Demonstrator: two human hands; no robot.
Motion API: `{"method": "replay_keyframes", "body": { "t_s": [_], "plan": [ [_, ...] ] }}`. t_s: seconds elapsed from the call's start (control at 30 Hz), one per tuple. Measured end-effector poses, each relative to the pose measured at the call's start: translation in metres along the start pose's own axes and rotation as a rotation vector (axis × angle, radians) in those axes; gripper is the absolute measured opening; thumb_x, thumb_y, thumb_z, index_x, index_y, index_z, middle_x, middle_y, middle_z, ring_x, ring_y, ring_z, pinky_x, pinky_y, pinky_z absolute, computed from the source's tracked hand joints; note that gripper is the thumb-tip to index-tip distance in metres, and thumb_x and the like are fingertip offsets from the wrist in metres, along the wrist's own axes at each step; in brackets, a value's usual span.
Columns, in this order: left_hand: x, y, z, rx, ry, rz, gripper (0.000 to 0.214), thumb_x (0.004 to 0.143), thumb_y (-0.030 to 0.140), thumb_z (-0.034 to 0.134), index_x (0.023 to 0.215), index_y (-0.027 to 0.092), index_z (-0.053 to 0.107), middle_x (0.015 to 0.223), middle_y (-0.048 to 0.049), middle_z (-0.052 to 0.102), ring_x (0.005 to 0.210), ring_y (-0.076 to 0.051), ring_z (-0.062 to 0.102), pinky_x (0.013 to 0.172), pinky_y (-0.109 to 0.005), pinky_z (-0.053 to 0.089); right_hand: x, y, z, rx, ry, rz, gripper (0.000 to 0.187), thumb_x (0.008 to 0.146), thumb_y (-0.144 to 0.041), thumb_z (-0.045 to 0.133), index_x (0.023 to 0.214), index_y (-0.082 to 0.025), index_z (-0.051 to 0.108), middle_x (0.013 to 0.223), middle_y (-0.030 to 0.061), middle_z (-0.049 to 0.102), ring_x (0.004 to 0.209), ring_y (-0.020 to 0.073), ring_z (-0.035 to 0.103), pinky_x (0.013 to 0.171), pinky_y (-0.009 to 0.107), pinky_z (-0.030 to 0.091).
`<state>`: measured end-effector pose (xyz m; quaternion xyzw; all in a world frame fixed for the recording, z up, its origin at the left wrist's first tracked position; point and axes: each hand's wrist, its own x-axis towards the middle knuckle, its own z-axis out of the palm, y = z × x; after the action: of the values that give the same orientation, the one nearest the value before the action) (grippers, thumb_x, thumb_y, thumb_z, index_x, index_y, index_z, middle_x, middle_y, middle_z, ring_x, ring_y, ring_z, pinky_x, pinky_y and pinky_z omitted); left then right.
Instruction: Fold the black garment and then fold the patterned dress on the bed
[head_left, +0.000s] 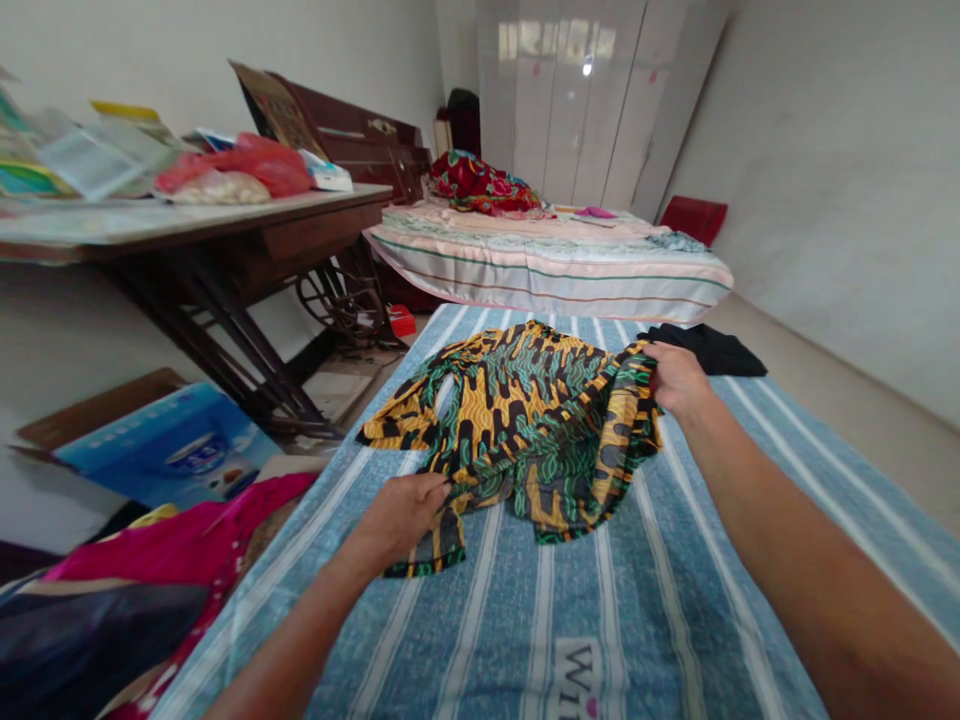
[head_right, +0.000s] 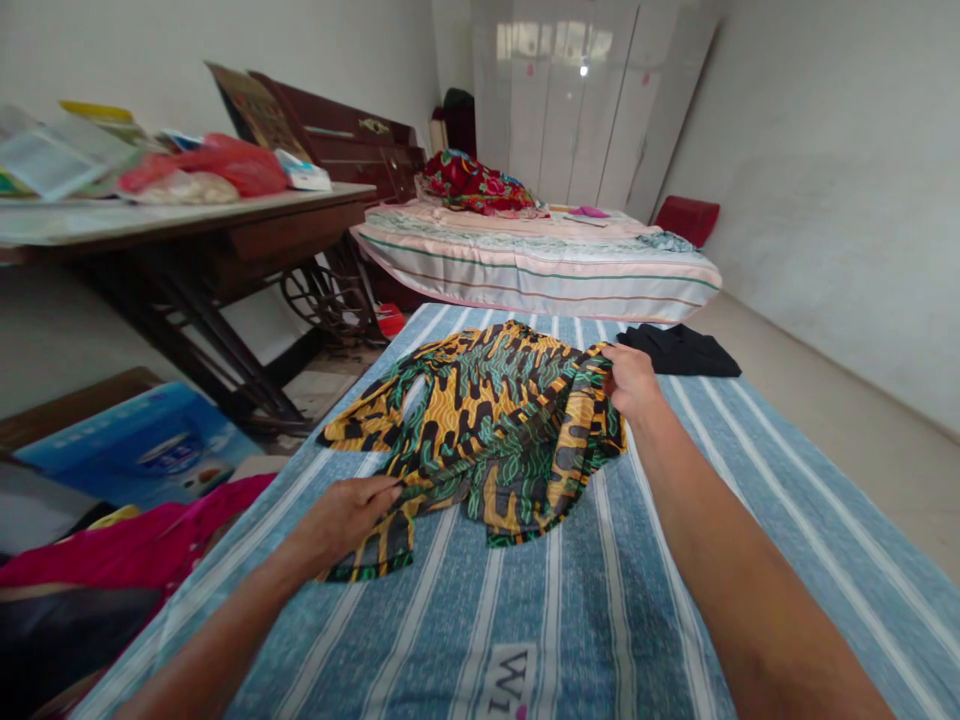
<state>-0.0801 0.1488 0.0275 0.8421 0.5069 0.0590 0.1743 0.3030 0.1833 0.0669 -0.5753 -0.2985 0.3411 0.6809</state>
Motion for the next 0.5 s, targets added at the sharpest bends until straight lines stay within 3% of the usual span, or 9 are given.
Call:
{"method": "replay_keyframes", "body": {
  "t_s": [0.13,0.23,0.3,0.37,0.4,0.5],
  "plan": [
    [0.005,-0.014,-0.001,-0.214,0.246,-0.114,0.034,0.082,0.040,0.034,0.059,0.021,0.049,0.055,0.0032,0.049,0.059,-0.015,0.051,0.058,-0.023,0.037,-0.008,0.027,0.006,-0.250,0.023,-0.054,0.022,0.069,-0.016,0.055,0.091,-0.019,0.054,0.073,-0.0006,0.059,0.067,0.0170,0.060,0.070,0.036,0.050],
    [0.007,-0.019,-0.001,-0.311,0.395,-0.168,0.033,0.079,0.045,0.037,0.066,0.021,0.056,0.058,0.0032,0.053,0.061,-0.016,0.053,0.060,-0.024,0.039,-0.048,0.048,0.013,-0.461,-0.052,-0.197,0.031,0.064,-0.013,0.062,0.094,-0.020,0.058,0.090,0.0025,0.060,0.091,0.0202,0.057,0.092,0.039,0.040],
    [0.008,-0.018,-0.004,-0.327,0.444,-0.190,0.032,0.078,0.045,0.038,0.067,0.021,0.056,0.056,0.0033,0.053,0.059,-0.015,0.052,0.058,-0.024,0.039,-0.090,0.060,0.021,-0.596,-0.229,-0.293,0.021,0.066,-0.014,0.064,0.085,-0.021,0.062,0.089,0.0029,0.061,0.091,0.0204,0.056,0.094,0.038,0.038],
    [0.012,-0.014,-0.007,-0.328,0.473,-0.190,0.031,0.077,0.044,0.039,0.067,0.021,0.056,0.057,0.0032,0.052,0.058,-0.015,0.052,0.058,-0.023,0.039,-0.135,0.069,0.033,-0.887,-0.619,-0.582,0.008,0.078,-0.018,0.055,0.083,-0.020,0.062,0.085,0.0040,0.061,0.088,0.0192,0.056,0.090,0.035,0.041],
    [0.014,-0.010,-0.010,-0.333,0.487,-0.179,0.031,0.078,0.043,0.039,0.068,0.020,0.057,0.058,0.0030,0.053,0.059,-0.015,0.052,0.058,-0.023,0.040,-0.155,0.073,0.041,-0.988,-0.729,-0.682,0.011,0.082,-0.018,0.052,0.086,-0.020,0.062,0.087,0.0046,0.061,0.088,0.0190,0.055,0.087,0.034,0.042],
    [0.024,0.002,-0.019,-0.350,0.533,-0.115,0.031,0.079,0.042,0.039,0.069,0.019,0.058,0.063,0.0021,0.056,0.064,-0.015,0.054,0.060,-0.023,0.040,-0.193,0.083,0.068,-1.208,-0.795,-0.846,0.026,0.083,-0.024,0.054,0.108,-0.018,0.058,0.098,0.0092,0.060,0.094,0.0241,0.053,0.084,0.039,0.043]
  ]
}}
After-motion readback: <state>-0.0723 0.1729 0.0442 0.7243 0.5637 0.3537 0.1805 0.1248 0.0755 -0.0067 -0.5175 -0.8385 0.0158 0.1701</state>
